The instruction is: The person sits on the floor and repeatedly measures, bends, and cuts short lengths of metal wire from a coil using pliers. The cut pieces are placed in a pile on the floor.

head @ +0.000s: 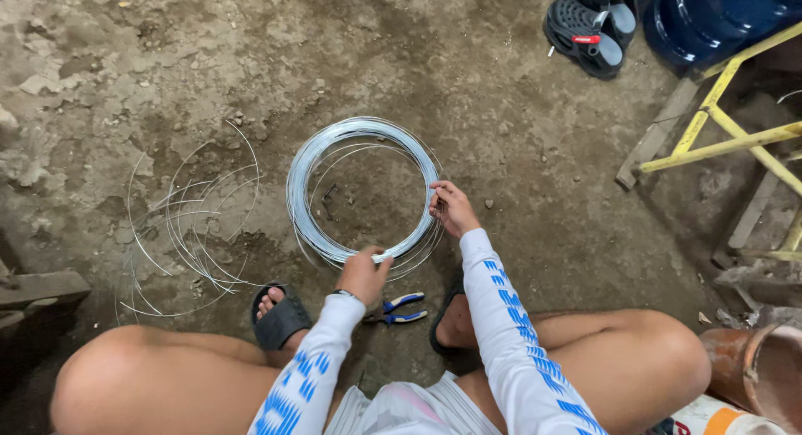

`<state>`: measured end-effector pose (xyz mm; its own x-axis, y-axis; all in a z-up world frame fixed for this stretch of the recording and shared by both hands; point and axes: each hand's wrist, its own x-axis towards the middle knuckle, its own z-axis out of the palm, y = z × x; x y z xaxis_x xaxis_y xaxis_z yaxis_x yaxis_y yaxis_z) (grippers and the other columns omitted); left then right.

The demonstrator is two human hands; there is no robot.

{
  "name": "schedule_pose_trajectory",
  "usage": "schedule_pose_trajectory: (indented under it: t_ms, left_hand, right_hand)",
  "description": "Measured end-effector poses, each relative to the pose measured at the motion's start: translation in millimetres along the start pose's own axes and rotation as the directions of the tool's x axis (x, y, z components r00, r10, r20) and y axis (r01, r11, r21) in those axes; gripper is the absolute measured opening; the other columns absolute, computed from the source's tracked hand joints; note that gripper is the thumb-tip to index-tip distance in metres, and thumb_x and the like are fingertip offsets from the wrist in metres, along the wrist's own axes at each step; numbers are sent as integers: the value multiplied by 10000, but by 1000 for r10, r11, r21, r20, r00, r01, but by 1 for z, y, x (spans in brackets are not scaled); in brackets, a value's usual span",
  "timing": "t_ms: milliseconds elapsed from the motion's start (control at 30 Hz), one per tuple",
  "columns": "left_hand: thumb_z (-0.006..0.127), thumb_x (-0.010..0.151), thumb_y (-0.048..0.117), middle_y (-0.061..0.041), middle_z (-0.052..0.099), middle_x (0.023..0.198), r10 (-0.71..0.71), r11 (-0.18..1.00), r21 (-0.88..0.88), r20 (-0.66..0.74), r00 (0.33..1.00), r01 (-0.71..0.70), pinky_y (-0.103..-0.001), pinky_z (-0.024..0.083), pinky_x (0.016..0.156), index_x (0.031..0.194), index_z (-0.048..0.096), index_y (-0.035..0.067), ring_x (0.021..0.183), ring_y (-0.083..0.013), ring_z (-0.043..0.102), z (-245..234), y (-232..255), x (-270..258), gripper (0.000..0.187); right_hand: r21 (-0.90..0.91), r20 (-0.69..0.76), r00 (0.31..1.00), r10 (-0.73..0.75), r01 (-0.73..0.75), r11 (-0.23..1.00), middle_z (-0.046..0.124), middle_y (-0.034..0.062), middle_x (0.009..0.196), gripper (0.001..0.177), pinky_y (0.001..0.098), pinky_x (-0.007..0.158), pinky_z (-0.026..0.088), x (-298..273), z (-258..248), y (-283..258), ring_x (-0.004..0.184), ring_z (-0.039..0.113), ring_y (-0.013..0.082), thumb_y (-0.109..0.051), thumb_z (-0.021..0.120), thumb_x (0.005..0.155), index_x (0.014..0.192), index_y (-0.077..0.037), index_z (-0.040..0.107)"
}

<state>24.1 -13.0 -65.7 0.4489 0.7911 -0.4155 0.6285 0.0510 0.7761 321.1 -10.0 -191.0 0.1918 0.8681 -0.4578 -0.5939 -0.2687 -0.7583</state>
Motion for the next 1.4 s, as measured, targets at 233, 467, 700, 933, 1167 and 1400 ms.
schedule_pose_trajectory:
  t_ms: [233, 467, 700, 933, 1167, 1400]
  left_hand:
    - [778, 857, 295, -276, 709, 1007, 87, 993, 78, 16, 996, -88, -494, 543, 884, 1121, 722, 16, 987, -447, 676, 86, 9, 42, 388]
    - [721, 898, 281, -249, 719, 942, 88, 987, 129, 49, 995, -94, -501, 554, 865, 973, 764, 52, 921, -441, 686, 114, 6, 37, 245]
    - [706, 892, 249, -240, 717, 894, 128, 990, 54, 11, 992, -128, -501, 546, 838, 945, 766, 43, 886, -434, 684, 80, 16, 3, 220]
    - [699, 896, 240, -240, 717, 891, 212, 975, 64, -16, 977, -211, -496, 538, 832, 959, 780, 41, 879, -426, 688, 53, 27, -18, 223]
    - [703, 903, 254, -251, 721, 904, 212, 976, 45, 38, 976, -214, -487, 536, 856, 1018, 778, 44, 893, -427, 690, 49, 20, -23, 251]
    - [716, 900, 352, -210, 733, 845, 237, 967, -95, 8, 971, -235, -430, 561, 763, 993, 772, 37, 790, -351, 724, 43, 14, -12, 334]
  right_hand:
    - [-27, 104, 994, 44, -41, 999, 723, 152, 958, 196, 364, 782, 554, -13, 22, -22, 835, 693, 231, -167, 473, 1055, 1198, -55, 548]
    - [-98, 111, 990, 83, -72, 992, 693, 109, 909, 182, 372, 762, 561, -20, 29, -34, 822, 676, 215, -148, 551, 1027, 1181, -54, 572]
    - [-152, 131, 990, 52, -31, 988, 674, 38, 925, 208, 300, 704, 509, 6, 31, -94, 784, 621, 144, -174, 612, 1020, 1197, -68, 634]
    - [-118, 50, 995, -90, 95, 988, 640, 29, 868, 180, 299, 659, 497, 39, 42, -150, 759, 599, 146, -169, 627, 1030, 1152, -42, 662]
    - [-84, -33, 986, -162, 159, 984, 576, 9, 765, 177, 302, 605, 449, 49, 56, -192, 704, 563, 154, -227, 588, 1033, 1083, -72, 659]
    - [-139, 58, 970, -238, 244, 960, 567, -1, 725, 119, 288, 576, 427, 18, 88, -242, 641, 537, 135, -190, 605, 1050, 1069, -76, 636]
